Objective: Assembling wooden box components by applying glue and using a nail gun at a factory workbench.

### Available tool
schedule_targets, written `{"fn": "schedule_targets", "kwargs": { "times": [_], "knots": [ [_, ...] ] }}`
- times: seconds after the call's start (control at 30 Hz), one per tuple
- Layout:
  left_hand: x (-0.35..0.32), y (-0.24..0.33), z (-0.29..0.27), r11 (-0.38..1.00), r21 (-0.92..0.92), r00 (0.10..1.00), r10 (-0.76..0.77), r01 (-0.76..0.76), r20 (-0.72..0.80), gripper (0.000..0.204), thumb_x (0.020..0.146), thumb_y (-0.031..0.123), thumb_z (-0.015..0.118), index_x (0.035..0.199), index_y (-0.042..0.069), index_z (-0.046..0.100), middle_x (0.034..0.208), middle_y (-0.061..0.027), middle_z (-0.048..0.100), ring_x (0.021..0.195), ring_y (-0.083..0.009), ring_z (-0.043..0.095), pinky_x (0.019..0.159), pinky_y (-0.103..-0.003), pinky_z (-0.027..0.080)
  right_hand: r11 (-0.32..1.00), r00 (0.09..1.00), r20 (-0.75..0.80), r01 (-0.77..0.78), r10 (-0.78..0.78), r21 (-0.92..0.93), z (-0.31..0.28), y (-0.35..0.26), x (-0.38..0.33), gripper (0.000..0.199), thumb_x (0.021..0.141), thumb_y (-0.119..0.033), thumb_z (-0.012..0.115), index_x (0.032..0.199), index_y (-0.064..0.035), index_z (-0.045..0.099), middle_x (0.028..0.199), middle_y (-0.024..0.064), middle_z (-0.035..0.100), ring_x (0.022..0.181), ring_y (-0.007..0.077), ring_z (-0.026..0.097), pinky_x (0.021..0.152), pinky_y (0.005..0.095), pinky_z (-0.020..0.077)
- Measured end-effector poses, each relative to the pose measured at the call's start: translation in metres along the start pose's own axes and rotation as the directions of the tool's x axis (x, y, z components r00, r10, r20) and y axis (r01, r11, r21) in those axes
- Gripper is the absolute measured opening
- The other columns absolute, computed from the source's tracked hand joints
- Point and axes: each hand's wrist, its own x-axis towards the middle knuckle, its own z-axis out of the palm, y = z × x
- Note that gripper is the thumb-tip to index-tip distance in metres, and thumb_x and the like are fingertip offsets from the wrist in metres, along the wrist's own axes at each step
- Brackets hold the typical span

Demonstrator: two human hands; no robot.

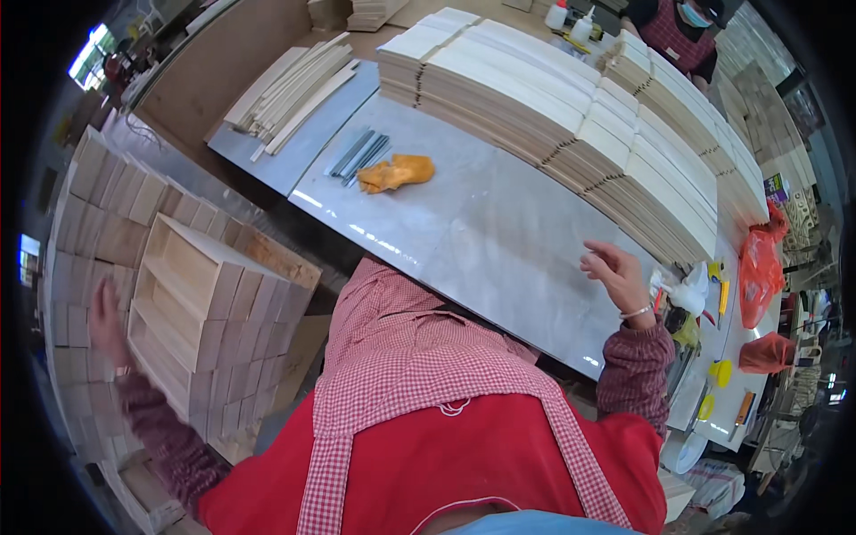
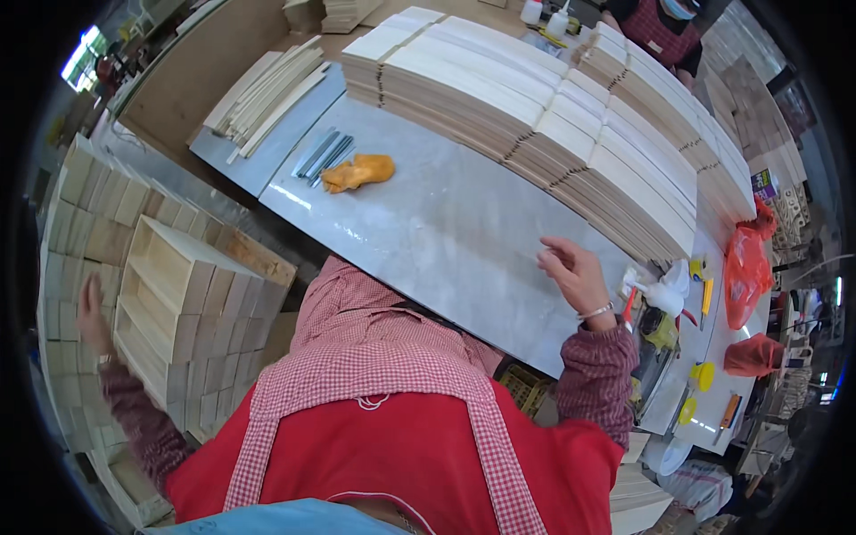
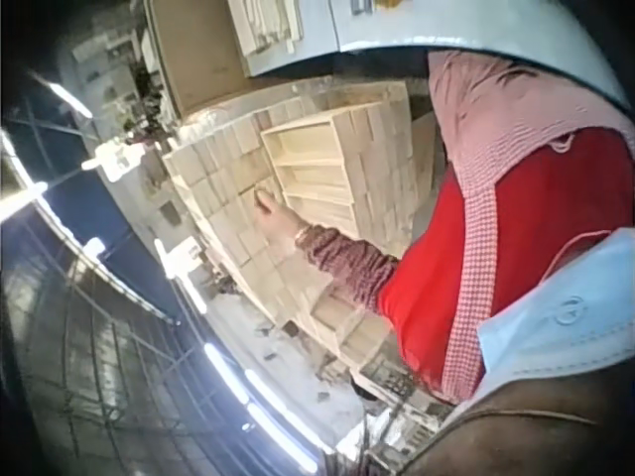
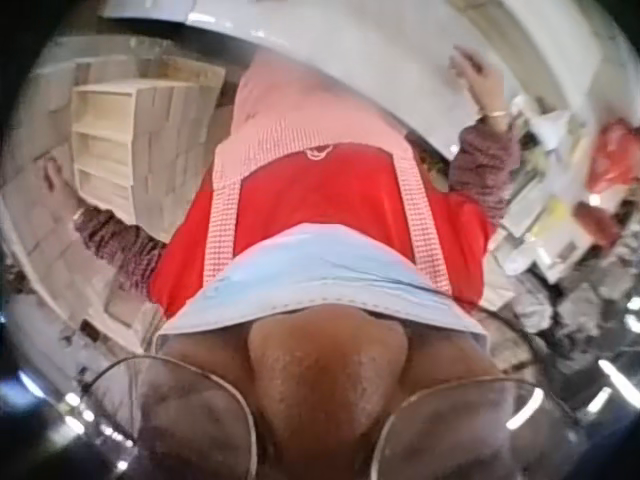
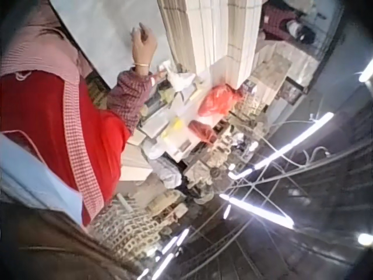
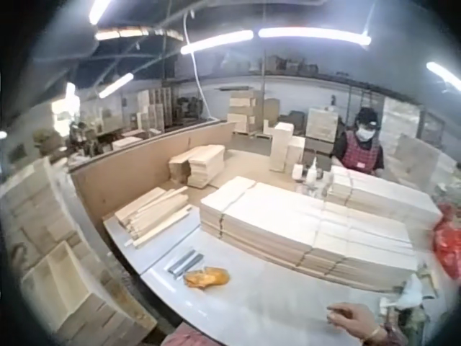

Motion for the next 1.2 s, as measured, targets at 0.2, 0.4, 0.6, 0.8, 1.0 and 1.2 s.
{"fn": "schedule_targets", "kwargs": {
  "times": [0.2,0.4,0.6,0.8,1.0,1.2],
  "knots": [
    [0.009,0.147,0.221,0.922,-0.361,0.903,0.268,-0.139,0.336,0.04,0.093,0.029,0.049,0.121,0.001,0.055,0.114,-0.0061,0.061,0.105,-0.0142,0.054,0.09,-0.025,0.04,0.998,0.942,-0.329,-0.066,0.059,-0.009,-0.081,0.02,-0.041,0.033,0.087,-0.018,0.058,0.115,0.0006,0.058,0.091,0.0093,0.064,0.079,0.0166,0.061,0.069,0.0242,0.0496],
    [0.071,0.211,0.384,0.856,-0.497,0.812,0.185,0.143,0.553,0.052,0.088,0.046,0.049,0.117,0.003,0.058,0.119,-0.0058,0.056,0.106,-0.0147,0.05,0.092,-0.029,0.037,0.993,0.683,-0.722,-0.054,0.11,0.101,-0.214,0.069,-0.051,0.04,0.092,-0.031,0.051,0.121,-0.0042,0.055,0.105,0.0116,0.061,0.095,0.0194,0.058,0.078,0.0278,0.0485],
    [0.109,0.259,0.494,0.855,-0.471,0.669,0.22,0.219,0.71,0.079,0.09,0.063,0.027,0.14,0.002,0.027,0.145,-0.013,0.029,0.134,-0.0237,0.029,0.11,-0.035,0.023,0.975,0.56,-0.805,-0.02,0.196,0.223,-0.299,0.107,-0.036,0.058,0.092,-0.046,0.045,0.134,-0.0062,0.042,0.133,0.015,0.046,0.122,0.0255,0.045,0.094,0.0333,0.0395],
    [0.136,0.269,0.555,0.852,-0.459,0.564,0.256,0.251,0.785,0.084,0.088,0.068,0.023,0.142,0.004,0.024,0.148,-0.0124,0.023,0.137,-0.024,0.022,0.112,-0.036,0.019,0.927,0.488,-0.802,-0.043,0.345,0.373,-0.315,0.105,0.017,0.067,0.091,-0.054,0.041,0.137,-0.0059,0.037,0.139,0.0162,0.039,0.13,0.0262,0.035,0.104,0.0357,0.0294],
    [0.141,0.288,0.567,0.878,-0.418,0.426,0.294,0.232,0.856,0.08,0.09,0.066,0.019,0.142,0.006,0.024,0.149,-0.0101,0.023,0.136,-0.022,0.024,0.111,-0.031,0.021,0.86,0.641,-0.66,0.0,0.391,0.51,-0.345,0.14,0.049,0.065,0.092,-0.056,0.035,0.139,-0.0107,0.036,0.14,0.0144,0.038,0.132,0.0255,0.032,0.105,0.038,0.0242],
    [0.133,0.297,0.568,0.92,-0.39,0.399,0.342,0.045,0.851,0.08,0.088,0.069,0.013,0.142,0.013,0.029,0.148,-0.0097,0.026,0.134,-0.0248,0.028,0.11,-0.031,0.022,0.928,0.785,-0.555,-0.065,0.274,0.367,-0.385,0.18,0.061,0.07,0.093,-0.057,0.03,0.141,-0.0057,0.031,0.143,0.0136,0.034,0.131,0.0257,0.033,0.107,0.031,0.0226]
  ]
}}
